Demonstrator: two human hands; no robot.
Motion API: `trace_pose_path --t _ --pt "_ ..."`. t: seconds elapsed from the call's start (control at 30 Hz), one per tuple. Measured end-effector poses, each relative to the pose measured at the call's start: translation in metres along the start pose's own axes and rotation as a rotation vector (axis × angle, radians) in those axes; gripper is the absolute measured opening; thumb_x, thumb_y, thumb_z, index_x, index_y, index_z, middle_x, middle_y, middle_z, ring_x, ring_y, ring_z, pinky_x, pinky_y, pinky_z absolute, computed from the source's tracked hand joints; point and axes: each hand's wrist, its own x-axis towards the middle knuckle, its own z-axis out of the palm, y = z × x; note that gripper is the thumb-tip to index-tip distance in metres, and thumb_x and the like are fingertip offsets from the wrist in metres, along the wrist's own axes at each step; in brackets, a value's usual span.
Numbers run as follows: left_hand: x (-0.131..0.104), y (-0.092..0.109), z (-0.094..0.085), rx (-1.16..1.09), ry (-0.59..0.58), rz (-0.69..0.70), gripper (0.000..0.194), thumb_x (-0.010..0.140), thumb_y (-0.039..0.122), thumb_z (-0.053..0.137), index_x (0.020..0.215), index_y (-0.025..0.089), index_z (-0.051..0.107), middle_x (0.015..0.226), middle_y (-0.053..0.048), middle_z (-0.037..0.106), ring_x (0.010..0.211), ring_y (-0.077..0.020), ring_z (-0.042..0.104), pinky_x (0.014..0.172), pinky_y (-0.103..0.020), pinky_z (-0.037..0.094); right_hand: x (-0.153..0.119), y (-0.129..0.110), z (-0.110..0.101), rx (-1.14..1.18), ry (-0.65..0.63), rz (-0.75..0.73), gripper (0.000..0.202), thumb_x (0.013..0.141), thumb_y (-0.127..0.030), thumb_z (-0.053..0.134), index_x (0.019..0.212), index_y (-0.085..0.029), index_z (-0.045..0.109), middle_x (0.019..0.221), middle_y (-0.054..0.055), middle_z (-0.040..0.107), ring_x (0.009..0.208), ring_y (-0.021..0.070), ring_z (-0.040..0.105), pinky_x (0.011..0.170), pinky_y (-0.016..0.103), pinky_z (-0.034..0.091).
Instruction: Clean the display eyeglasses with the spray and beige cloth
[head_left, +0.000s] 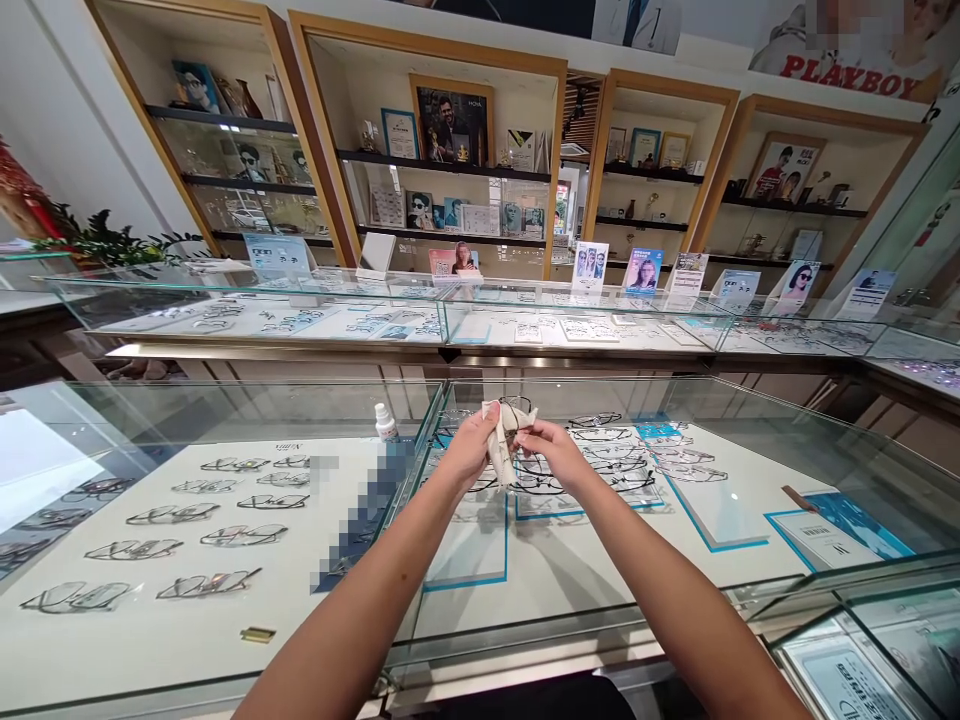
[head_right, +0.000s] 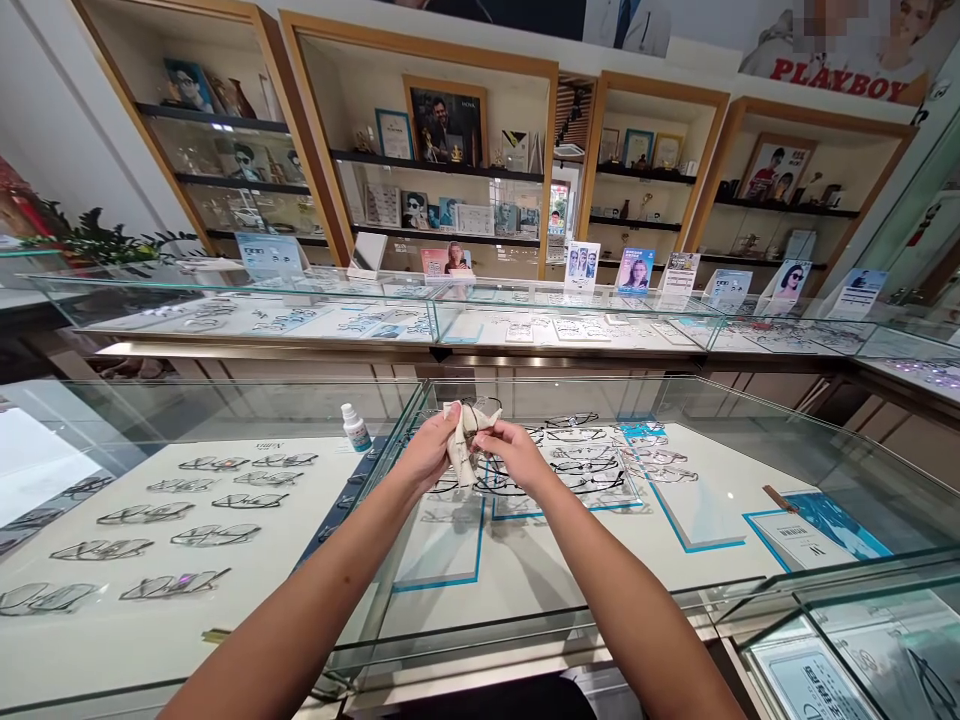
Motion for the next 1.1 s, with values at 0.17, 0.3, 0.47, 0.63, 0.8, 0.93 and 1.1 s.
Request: trace_pose_path --t 0.17,0.3,0.47,0.63,0.8,0.93,1.1 --pt "-0.006 0.005 0.003 -0.035 -0.11 -0.01 0.056 0.07 0.045 0.094 0.109 0.017 0.066 0.08 -0.002 0.071 0.061 -0.0137 0.063 0.06 -0.025 0.052 0.0 -0.002 -0.004 0.05 0.064 -0.011 0.028 0.075 -0.045 0.081 0.076 -0.019 0.072 0.075 0.002 0.07 0.072 0.0152 0.053 0.073 0.031 0.041" --pt "-0.007 0.003 0.007 -0.005 -0.047 0.059 0.051 0.068 0.047 0.094 0.096 0.017 0.064 0.079 -0.001 0.07 0.06 -0.0119 0.062 0.058 -0.024 0.05 -0.004 -0.002 0.004 0.003 0.004 -0.022 0.03 0.076 -0.047 0.083 0.082 -0.019 0.074 0.074 -0.001 0.064 0.068 0.0133 0.048 0.069 0.03 0.039" --pt "-0.003 -0.001 0.007 0.031 0.061 0.089 0.058 0.072 0.071 0.082 0.079 0.017 0.062 0.065 0.0 0.065 0.052 -0.0125 0.056 0.05 -0.024 0.044 -0.005 0.0 0.011 -0.014 -0.024 -0.044 0.033 0.077 -0.05 0.081 0.091 -0.02 0.075 0.079 0.0 0.065 0.072 0.0148 0.049 0.067 0.03 0.039" --pt "-0.005 0.0 0.007 -0.018 -0.008 0.022 0.057 0.071 0.064 0.087 0.096 0.016 0.066 0.069 -0.001 0.067 0.053 -0.0131 0.057 0.052 -0.025 0.048 -0.001 0.001 -0.001 0.03 0.032 -0.024 0.026 0.077 -0.045 0.08 0.08 -0.02 0.072 0.078 0.002 0.068 0.072 0.0154 0.051 0.071 0.03 0.039" --pt "-0.008 0.0 0.008 0.029 -0.038 0.086 0.049 0.069 0.046 0.094 0.096 0.017 0.065 0.078 -0.001 0.071 0.058 -0.0126 0.062 0.056 -0.023 0.048 -0.002 0.0 -0.002 0.002 0.0 -0.014 0.027 0.077 -0.046 0.08 0.083 -0.02 0.073 0.076 -0.001 0.063 0.068 0.0136 0.045 0.066 0.029 0.035" --pt "-0.006 -0.002 0.007 0.07 0.072 0.138 0.048 0.075 0.061 0.084 0.081 0.018 0.064 0.067 0.001 0.066 0.052 -0.0123 0.056 0.051 -0.024 0.043 -0.006 -0.002 0.009 -0.033 -0.046 -0.011 0.032 0.078 -0.05 0.08 0.09 -0.021 0.074 0.076 -0.001 0.062 0.068 0.0135 0.044 0.064 0.029 0.033" --pt "0.0 -0.005 0.005 0.025 0.152 0.082 0.062 0.073 0.077 0.077 0.078 0.017 0.067 0.062 -0.001 0.066 0.054 -0.0156 0.058 0.053 -0.027 0.046 -0.004 -0.005 0.004 -0.027 0.003 -0.013 0.031 0.075 -0.049 0.081 0.079 -0.021 0.071 0.079 0.001 0.067 0.07 0.0154 0.049 0.067 0.03 0.037"
